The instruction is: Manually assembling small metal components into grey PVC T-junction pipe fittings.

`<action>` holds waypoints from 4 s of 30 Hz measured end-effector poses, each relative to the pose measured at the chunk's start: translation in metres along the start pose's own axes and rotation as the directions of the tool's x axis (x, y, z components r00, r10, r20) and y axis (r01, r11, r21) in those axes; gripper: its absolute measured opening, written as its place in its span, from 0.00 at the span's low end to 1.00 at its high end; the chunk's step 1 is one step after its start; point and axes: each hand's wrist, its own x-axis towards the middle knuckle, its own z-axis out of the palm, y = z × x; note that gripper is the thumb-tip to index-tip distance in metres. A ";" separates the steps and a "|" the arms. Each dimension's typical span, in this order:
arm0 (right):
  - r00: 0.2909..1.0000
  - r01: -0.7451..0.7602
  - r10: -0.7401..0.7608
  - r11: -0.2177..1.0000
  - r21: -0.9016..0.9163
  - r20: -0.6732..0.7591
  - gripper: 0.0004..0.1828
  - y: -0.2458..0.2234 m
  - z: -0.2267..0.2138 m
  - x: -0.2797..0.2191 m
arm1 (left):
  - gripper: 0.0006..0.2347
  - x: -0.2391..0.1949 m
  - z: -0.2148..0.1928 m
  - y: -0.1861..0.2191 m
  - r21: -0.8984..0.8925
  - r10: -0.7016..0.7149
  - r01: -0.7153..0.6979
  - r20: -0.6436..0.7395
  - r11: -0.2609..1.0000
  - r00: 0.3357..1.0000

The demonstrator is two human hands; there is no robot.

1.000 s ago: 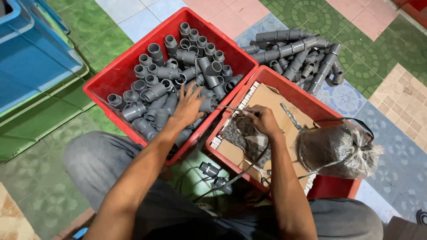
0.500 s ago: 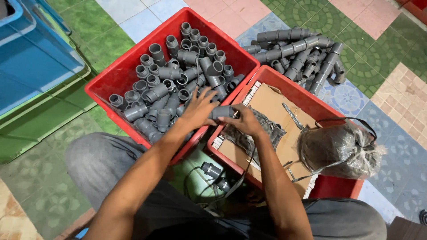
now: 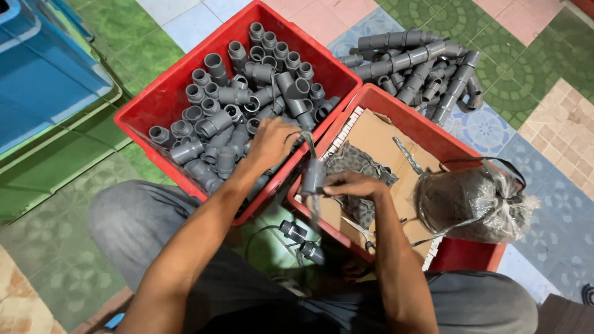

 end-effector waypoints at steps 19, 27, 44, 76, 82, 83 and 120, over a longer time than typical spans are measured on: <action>0.924 0.379 -0.380 0.925 -0.038 -0.028 0.15 -0.022 0.032 0.020 | 0.06 0.019 0.027 0.011 -0.738 -0.419 0.315 0.048 0.597 0.907; 0.978 0.198 -0.136 0.837 0.511 -0.156 0.23 -0.124 0.058 -0.056 | 0.10 0.032 0.024 0.009 -0.899 -0.703 0.396 0.157 0.189 0.693; 0.579 0.602 0.171 0.570 0.559 -0.797 0.26 -0.026 -0.048 0.031 | 0.12 0.001 0.014 0.055 -0.497 0.055 0.481 0.734 0.722 0.677; 0.782 -0.289 0.347 0.938 0.192 -0.518 0.11 0.140 -0.051 0.024 | 0.08 -0.040 0.044 -0.122 -0.126 -0.720 0.724 0.084 0.678 0.689; 0.698 -0.628 0.497 0.770 -0.109 -0.515 0.49 0.080 -0.045 0.042 | 0.22 -0.073 -0.014 -0.098 0.027 -0.831 0.833 -0.048 0.553 0.554; 0.660 -0.556 0.349 0.822 -0.120 -0.665 0.35 0.077 -0.048 0.053 | 0.27 -0.075 -0.018 -0.093 0.128 -0.835 0.828 0.010 0.546 0.549; 0.339 0.055 0.221 0.966 0.254 -0.915 0.28 0.070 -0.070 0.084 | 0.23 0.010 0.062 0.001 -0.082 -0.018 0.053 0.386 0.995 0.922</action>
